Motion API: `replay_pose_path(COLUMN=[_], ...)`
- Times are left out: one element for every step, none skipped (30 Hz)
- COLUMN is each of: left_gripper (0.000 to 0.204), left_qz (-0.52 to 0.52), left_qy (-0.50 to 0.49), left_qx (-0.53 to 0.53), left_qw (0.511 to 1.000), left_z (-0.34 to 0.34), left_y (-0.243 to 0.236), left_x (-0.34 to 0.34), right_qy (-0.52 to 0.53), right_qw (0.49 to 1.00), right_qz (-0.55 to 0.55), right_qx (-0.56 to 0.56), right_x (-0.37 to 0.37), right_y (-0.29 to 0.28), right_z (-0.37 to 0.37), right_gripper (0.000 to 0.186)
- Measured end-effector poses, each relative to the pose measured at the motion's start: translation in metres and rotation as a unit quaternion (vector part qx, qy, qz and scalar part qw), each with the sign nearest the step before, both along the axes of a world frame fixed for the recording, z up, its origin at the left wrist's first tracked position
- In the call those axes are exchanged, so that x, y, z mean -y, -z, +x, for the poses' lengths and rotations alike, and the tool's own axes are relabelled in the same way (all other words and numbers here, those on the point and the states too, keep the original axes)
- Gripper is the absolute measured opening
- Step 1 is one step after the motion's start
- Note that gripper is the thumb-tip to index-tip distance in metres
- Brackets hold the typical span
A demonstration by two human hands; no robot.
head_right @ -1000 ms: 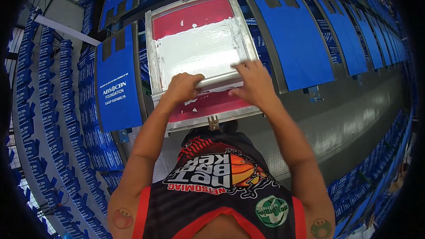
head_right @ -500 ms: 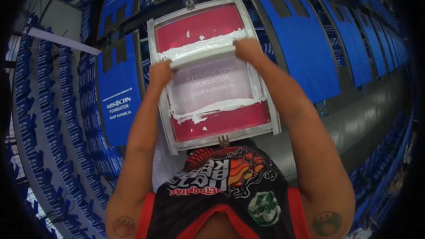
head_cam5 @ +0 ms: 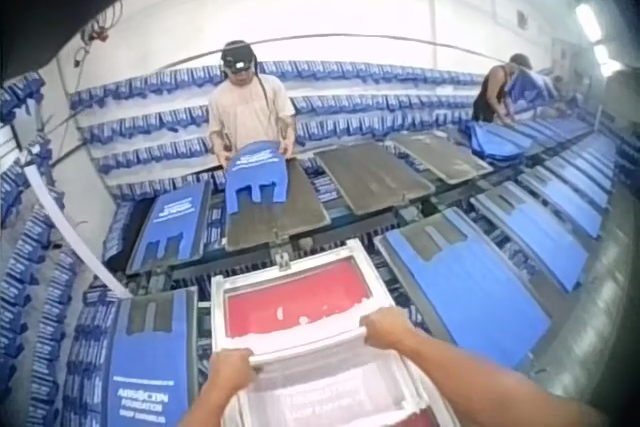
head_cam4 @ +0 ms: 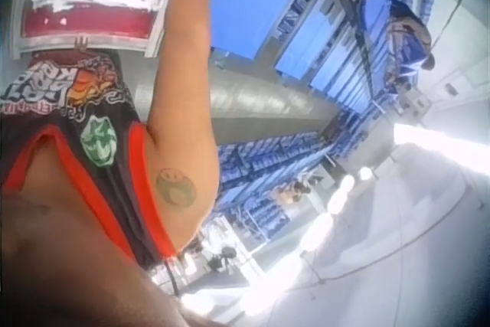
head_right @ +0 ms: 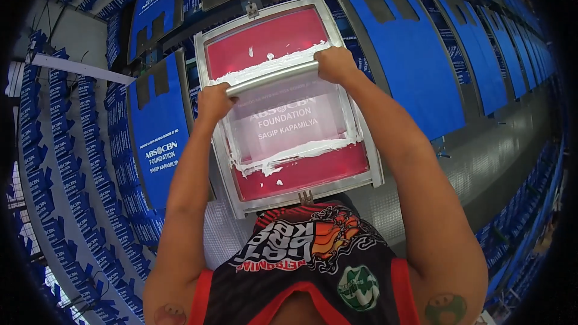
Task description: The person is screen printing white text and logos onto blue t-shirts in a commercial printing facility.
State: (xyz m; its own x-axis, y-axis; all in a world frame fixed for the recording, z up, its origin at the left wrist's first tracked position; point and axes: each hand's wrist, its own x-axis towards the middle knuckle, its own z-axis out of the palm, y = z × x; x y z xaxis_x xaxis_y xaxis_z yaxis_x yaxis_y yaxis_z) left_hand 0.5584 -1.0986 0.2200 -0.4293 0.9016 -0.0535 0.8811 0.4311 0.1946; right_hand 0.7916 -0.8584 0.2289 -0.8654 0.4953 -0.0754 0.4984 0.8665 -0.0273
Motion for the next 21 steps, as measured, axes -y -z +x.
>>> replay_pose_path(left_gripper=[0.025, 0.03, 0.032, 0.031, 0.027, 0.023, 0.023, 0.022, 0.021, 0.031, 0.033, 0.034, 0.035, 0.035, 0.035, 0.034, 0.034, 0.036, 0.039, 0.039, 0.04], left_qz=[-0.028, -0.053, -0.089, -0.109, -0.16, -0.109, -0.109, -0.06, -0.01, -0.037, -0.05, -0.046, -0.036, -0.05, -0.103, -0.158, -0.154, -0.116, -0.079, -0.083, -0.036], left_qy=[0.002, 0.008, 0.003, 0.009, 0.014, 0.018, 0.021, 0.004, -0.012, -0.021, -0.034, -0.041, -0.045, -0.019, -0.014, -0.009, -0.004, -0.003, -0.001, 0.004, 0.035], left_qx=[-0.003, -0.005, 0.027, 0.032, 0.032, 0.069, 0.069, 0.056, 0.042, 0.053, 0.022, -0.005, -0.007, -0.023, -0.009, 0.005, 0.003, -0.05, -0.101, -0.099, -0.03], left_qw=[1.0, 0.999, 0.996, 0.993, 0.986, 0.992, 0.991, 0.997, 0.999, 0.998, 0.998, 0.998, 0.998, 0.998, 0.995, 0.987, 0.988, 0.992, 0.992, 0.992, 0.998], left_z=[0.004, 0.014, 0.036, 0.063, 0.092, 0.118, 0.119, 0.119, 0.117, 0.088, 0.062, 0.036, 0.013, -0.004, -0.012, -0.015, -0.013, -0.005, 0.006, 0.022, 0.04], left_y=[-0.002, -0.003, -0.004, 0.003, -0.001, 0.006, 0.012, 0.018, 0.027, 0.041, 0.03, 0.028, 0.02, 0.004, -0.015, -0.026, -0.02, -0.007, 0.002, 0.001, -0.01], left_x=[0.005, 0.013, 0.034, 0.064, 0.094, 0.124, 0.122, 0.12, 0.118, 0.096, 0.06, 0.031, 0.003, -0.018, -0.04, -0.053, -0.063, -0.074, -0.087, -0.087, -0.093], right_qy=[0.008, 0.02, 0.032, 0.082, 0.048, 0.039, 0.042, 0.054, 0.067, 0.049, 0.047, 0.06, 0.064, 0.034, 0.033, 0.032, 0.038, 0.038, 0.038, 0.028, 0.016], right_qw=[1.0, 0.999, 0.996, 0.983, 0.992, 0.992, 0.992, 0.994, 0.995, 0.996, 0.997, 0.997, 0.997, 0.999, 0.996, 0.988, 0.988, 0.999, 0.99, 0.975, 0.948], right_qz=[-0.02, -0.038, -0.081, -0.122, -0.109, -0.118, -0.118, -0.097, -0.074, -0.075, -0.062, -0.049, -0.041, -0.017, -0.039, -0.065, -0.062, 0.01, 0.082, 0.075, 0.073], right_qx=[0.006, 0.012, 0.036, 0.106, 0.042, 0.017, 0.018, -0.002, -0.022, -0.02, -0.014, 0.023, 0.002, 0.017, 0.078, 0.138, 0.137, 0.013, -0.107, -0.209, -0.308], right_x=[0.005, 0.014, 0.041, 0.068, 0.106, 0.131, 0.131, 0.128, 0.122, 0.095, 0.063, 0.038, 0.014, -0.006, -0.023, -0.028, -0.026, -0.018, -0.013, 0.012, 0.044], right_y=[0.005, 0.01, 0.003, 0.012, 0.013, 0.018, 0.023, 0.028, 0.032, 0.023, 0.019, 0.007, 0.007, -0.001, -0.016, -0.025, -0.021, -0.013, -0.008, -0.006, -0.008], right_z=[0.009, 0.026, 0.054, 0.083, 0.118, 0.143, 0.141, 0.137, 0.133, 0.106, 0.074, 0.038, 0.016, -0.002, -0.019, -0.025, -0.022, -0.016, -0.008, 0.003, 0.019], right_gripper=[0.024, 0.027, 0.033, 0.035, 0.031, 0.025, 0.025, 0.023, 0.021, 0.021, 0.021, 0.022, 0.023, 0.026, 0.033, 0.04, 0.04, 0.046, 0.053, 0.055, 0.056])
